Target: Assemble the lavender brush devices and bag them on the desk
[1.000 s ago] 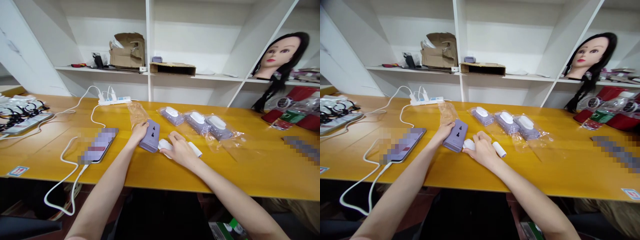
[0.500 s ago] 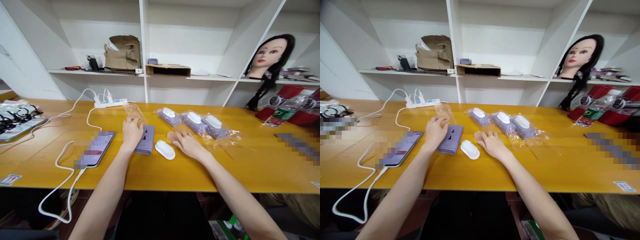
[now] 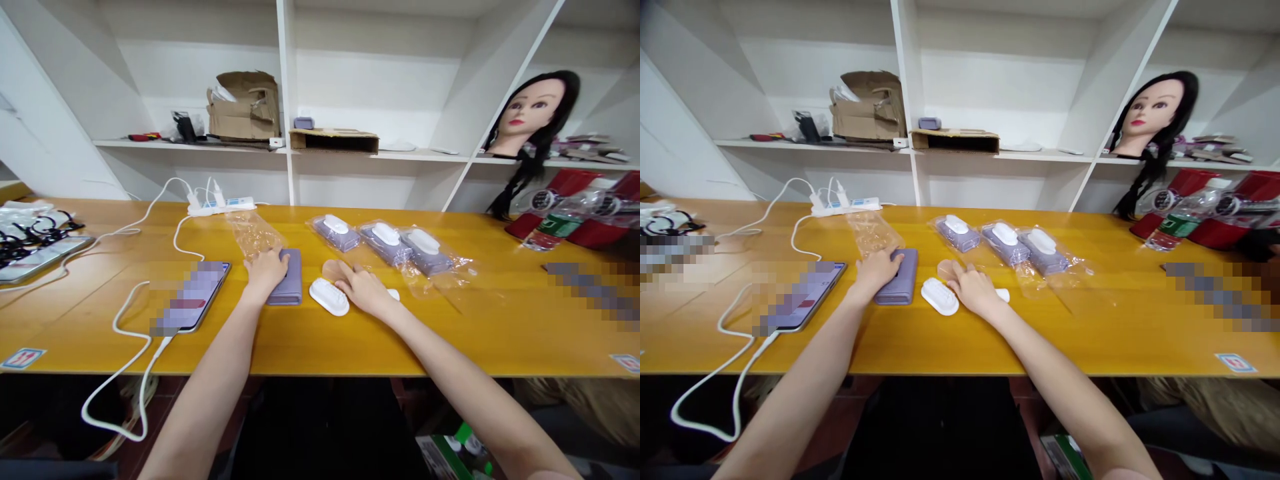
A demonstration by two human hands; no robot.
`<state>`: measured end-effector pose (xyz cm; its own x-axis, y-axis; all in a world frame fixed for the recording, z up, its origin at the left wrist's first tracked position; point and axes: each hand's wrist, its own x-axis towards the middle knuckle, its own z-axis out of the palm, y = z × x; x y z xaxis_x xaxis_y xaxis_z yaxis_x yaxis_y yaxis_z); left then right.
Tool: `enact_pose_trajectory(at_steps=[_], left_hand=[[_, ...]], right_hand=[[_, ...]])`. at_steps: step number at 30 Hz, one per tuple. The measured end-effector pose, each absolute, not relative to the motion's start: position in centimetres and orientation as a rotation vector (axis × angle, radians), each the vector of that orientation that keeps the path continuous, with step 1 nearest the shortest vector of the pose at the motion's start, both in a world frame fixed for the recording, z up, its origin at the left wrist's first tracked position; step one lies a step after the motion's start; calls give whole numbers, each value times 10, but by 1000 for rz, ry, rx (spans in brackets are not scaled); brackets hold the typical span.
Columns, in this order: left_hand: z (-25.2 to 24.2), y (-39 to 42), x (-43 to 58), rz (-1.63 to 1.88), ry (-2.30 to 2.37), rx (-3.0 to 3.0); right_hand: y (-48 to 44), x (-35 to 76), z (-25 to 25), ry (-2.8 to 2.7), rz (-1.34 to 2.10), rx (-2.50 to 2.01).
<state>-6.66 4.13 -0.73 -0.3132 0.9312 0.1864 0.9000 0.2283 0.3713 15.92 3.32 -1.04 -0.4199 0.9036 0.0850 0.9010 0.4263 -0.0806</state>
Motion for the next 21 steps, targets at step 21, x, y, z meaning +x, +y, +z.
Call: enact_pose_trajectory(at_steps=[21], left_hand=[[-3, 38, -63, 823, 2386, 1789]], right_hand=[[17, 235, 31, -2686, 284, -1314]])
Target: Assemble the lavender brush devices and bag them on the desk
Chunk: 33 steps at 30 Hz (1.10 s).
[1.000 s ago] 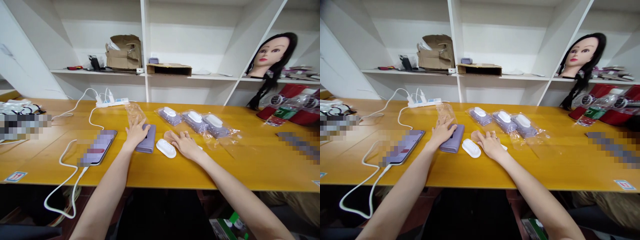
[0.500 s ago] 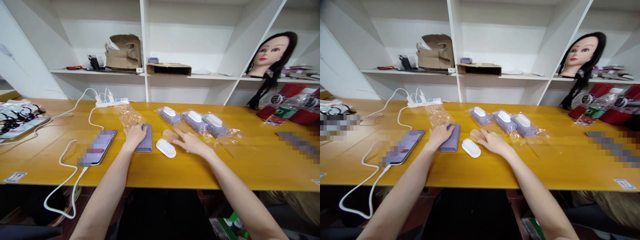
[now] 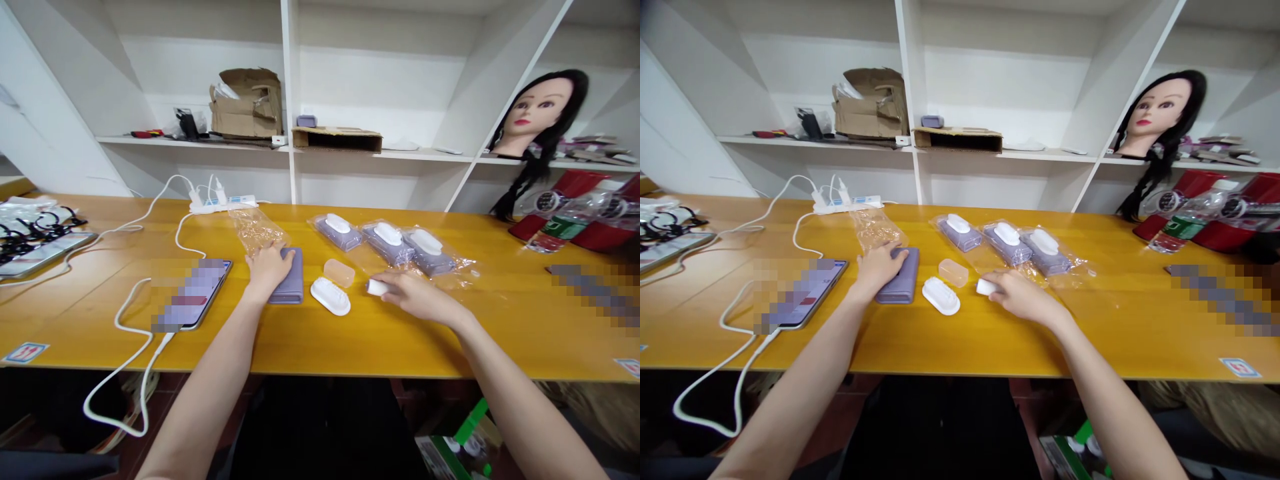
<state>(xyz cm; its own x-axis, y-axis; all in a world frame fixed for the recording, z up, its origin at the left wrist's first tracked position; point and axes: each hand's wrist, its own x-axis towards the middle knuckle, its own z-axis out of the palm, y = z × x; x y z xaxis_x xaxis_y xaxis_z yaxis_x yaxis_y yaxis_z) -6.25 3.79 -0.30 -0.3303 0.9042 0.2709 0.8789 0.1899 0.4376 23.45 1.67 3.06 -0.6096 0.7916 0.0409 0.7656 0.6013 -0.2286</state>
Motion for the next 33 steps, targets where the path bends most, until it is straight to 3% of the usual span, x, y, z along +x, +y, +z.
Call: enact_pose_trajectory(at_steps=[6, 15, 33], left_hand=[[-3, 37, -63, 955, 2375, 1803], [-4, 38, -64, 945, 2394, 1757], [-3, 35, -63, 1008, 2443, 1771]], right_hand=[[38, 157, 43, -2547, 145, -1365], [67, 60, 15, -2551, -13, -1589], [61, 139, 14, -2512, 80, -1593]])
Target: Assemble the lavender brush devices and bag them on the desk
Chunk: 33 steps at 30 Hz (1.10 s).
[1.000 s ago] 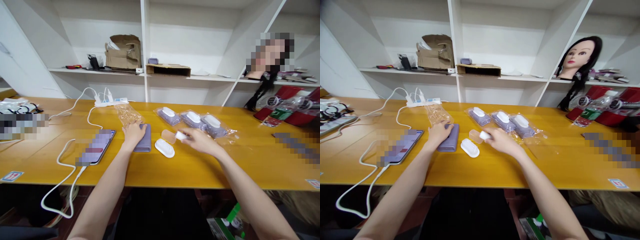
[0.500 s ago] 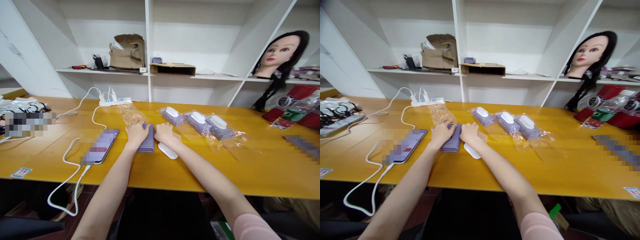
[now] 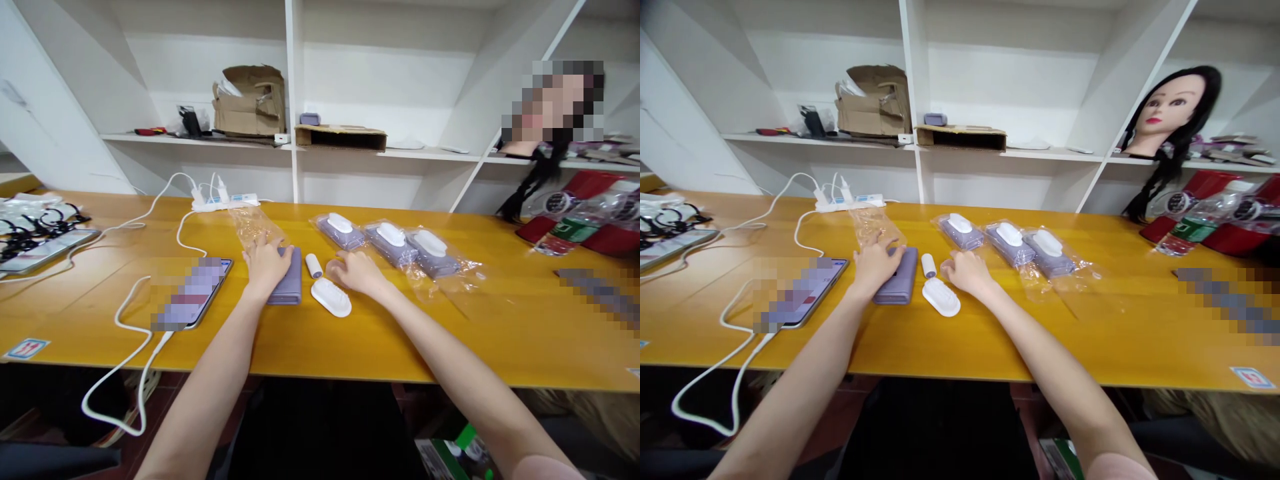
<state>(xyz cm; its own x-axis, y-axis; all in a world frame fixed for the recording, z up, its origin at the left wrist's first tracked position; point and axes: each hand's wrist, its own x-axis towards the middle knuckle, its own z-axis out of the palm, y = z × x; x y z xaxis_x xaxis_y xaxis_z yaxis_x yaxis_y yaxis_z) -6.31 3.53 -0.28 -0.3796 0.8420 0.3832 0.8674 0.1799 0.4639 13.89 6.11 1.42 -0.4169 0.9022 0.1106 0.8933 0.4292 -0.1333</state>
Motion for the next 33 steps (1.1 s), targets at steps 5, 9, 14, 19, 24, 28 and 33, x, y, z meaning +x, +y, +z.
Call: enact_pose_trajectory(at_steps=[5, 9, 14, 19, 24, 28, 33], left_hand=[[-4, 35, -63, -1017, -2433, -1677], [-3, 35, -64, -998, -2499, -1673], [-1, 34, -65, -984, -2476, -1676], [2, 31, -65, -1009, -2396, -1679], [3, 32, -73, -1064, -2387, -1628], [-4, 43, -84, -1041, -2605, -1595], [-18, 56, -90, -1120, -2717, -1710]], right_hand=[[59, 137, 4, -2514, 159, -1530], [57, 137, 5, -2493, 176, -1498], [49, 147, 14, -2478, 205, -1485], [35, 150, 21, -2595, 431, -1480], [24, 135, 11, -2645, 439, -1408], [25, 117, 6, -2502, 423, -1591], [35, 101, 3, -2478, 352, -1599]])
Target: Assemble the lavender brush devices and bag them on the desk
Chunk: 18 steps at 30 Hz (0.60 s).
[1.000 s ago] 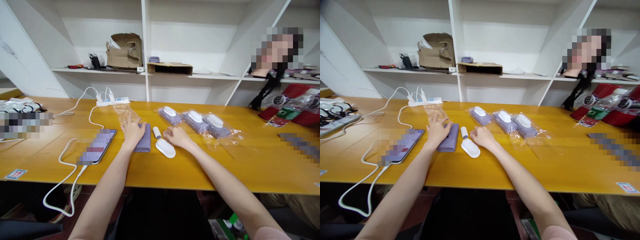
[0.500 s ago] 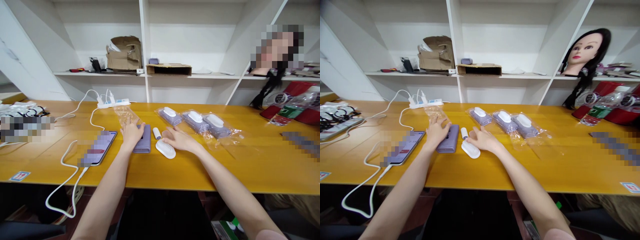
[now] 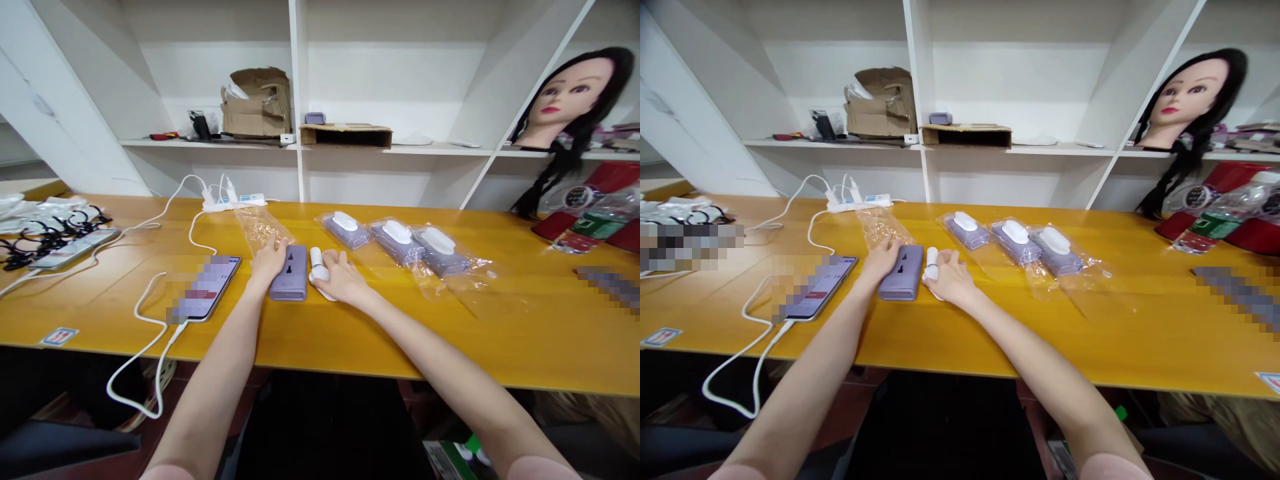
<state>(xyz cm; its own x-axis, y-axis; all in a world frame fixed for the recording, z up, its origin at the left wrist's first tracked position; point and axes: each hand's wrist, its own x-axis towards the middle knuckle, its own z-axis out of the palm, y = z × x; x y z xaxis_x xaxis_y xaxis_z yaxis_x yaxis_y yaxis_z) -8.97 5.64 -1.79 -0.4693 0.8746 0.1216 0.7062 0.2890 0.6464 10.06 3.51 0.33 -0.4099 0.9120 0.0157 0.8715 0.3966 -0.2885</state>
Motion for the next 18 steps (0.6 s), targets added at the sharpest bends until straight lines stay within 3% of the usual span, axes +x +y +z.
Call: enact_pose_trajectory(at_steps=[13, 18], left_hand=[[-18, 57, -88, 1040, 2205, 1621], [-11, 51, -86, 1132, 2201, 1667]], right_hand=[[38, 110, 11, -2412, 360, -1562], [42, 129, 31, -2115, 294, -1256]])
